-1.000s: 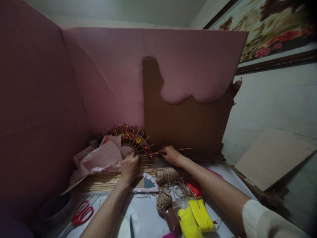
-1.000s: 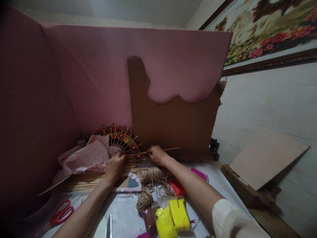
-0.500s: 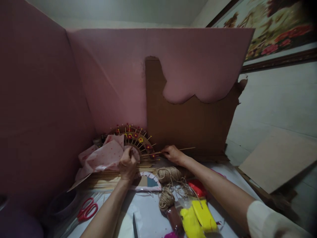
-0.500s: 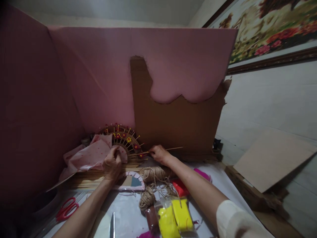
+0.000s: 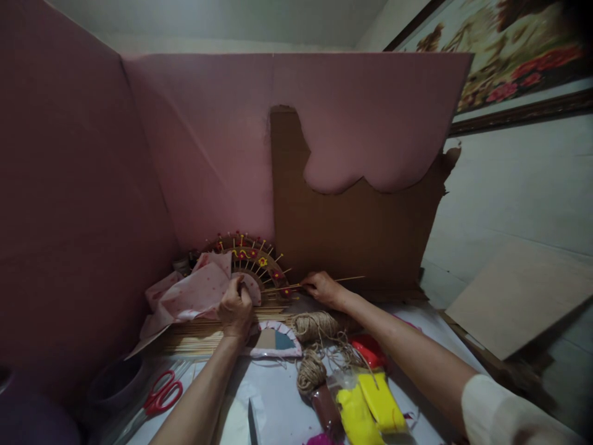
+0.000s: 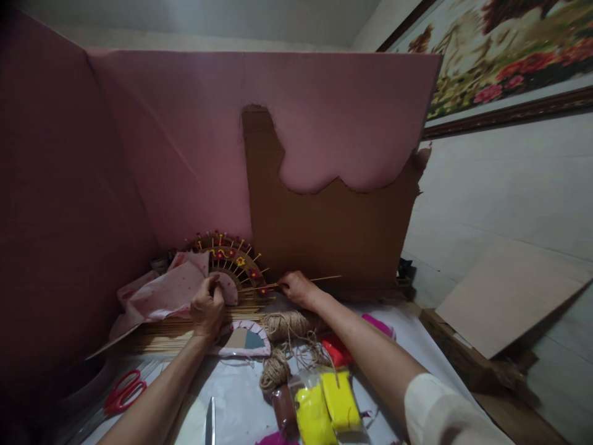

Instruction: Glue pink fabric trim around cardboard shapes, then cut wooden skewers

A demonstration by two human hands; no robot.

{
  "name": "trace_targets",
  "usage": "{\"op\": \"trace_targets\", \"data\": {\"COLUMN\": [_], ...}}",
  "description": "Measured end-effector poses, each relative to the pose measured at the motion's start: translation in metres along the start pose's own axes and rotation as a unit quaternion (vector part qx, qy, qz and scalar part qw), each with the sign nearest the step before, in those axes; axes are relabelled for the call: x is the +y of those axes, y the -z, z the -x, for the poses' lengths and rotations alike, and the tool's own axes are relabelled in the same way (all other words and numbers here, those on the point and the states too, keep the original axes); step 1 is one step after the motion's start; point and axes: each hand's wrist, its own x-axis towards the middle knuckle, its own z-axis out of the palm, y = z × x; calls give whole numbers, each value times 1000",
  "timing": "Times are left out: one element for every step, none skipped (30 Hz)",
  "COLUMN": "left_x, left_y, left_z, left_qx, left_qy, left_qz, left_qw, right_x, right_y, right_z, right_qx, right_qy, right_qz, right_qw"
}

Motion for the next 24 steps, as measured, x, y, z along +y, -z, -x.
{"op": "trace_targets", "data": {"left_x": [0,1,1,2,2,2,3,3,3,2,2,2,1,1,0,0,0,0,1,1,2,4,6,10], "left_y": [0,0,0,0,0,0,0,0,0,0,-1,-1,-1,-1,-2,-2,-2,-1,-1,0,2,4,7,11], "left_z": [0,0,0,0,0,0,0,0,0,0,0,0,0,0,0,0,0,0,0,0,0,-1,-3,-5], "left_qx": [0,-1,0,0,2,3,5,6,6,6,5,5,4,3,2,1,2,3,5,7,9,8,5,-1], "left_qy": [-2,-4,-6,-7,-8,-8,-8,-8,-9,-11,-13,-14,-16,-19,-21,-24,-26,-27,-29,-31,-35,-41,-50,-63], "left_qz": [0,-1,-1,-2,-2,-4,-5,-5,-6,-6,-6,-6,-5,-5,-3,-1,1,3,6,10,15,21,29,39], "left_qw": [1000,1000,1000,1000,1000,1000,1000,1000,1000,1000,1000,1000,1000,1000,1000,1000,1000,1000,1000,999,999,999,998,997], "right_x": [0,0,0,0,0,0,0,0,0,0,1,1,1,1,1,0,0,-1,-2,-4,-7,-10,-15,-20], "right_y": [0,0,0,0,0,0,0,0,-1,-1,-1,-2,-2,-2,-1,0,2,4,8,12,18,24,31,38], "right_z": [0,0,0,0,0,0,0,-1,-1,-2,-2,-3,-3,-3,-3,-2,0,2,5,10,15,22,31,40], "right_qx": [0,0,1,1,1,0,0,0,0,0,1,1,2,3,5,8,11,15,19,25,31,38,46,53], "right_qy": [-1,-1,-2,-3,-3,-4,-4,-4,-4,-4,-3,-2,-1,1,3,6,9,11,14,17,20,23,25,28], "right_qz": [1,1,2,2,3,3,4,5,6,7,8,10,11,13,14,15,16,17,19,22,25,29,33,38], "right_qw": [1000,1000,1000,1000,1000,1000,1000,1000,1000,1000,1000,1000,1000,1000,1000,1000,1000,1000,1000,999,999,999,998,997]}}
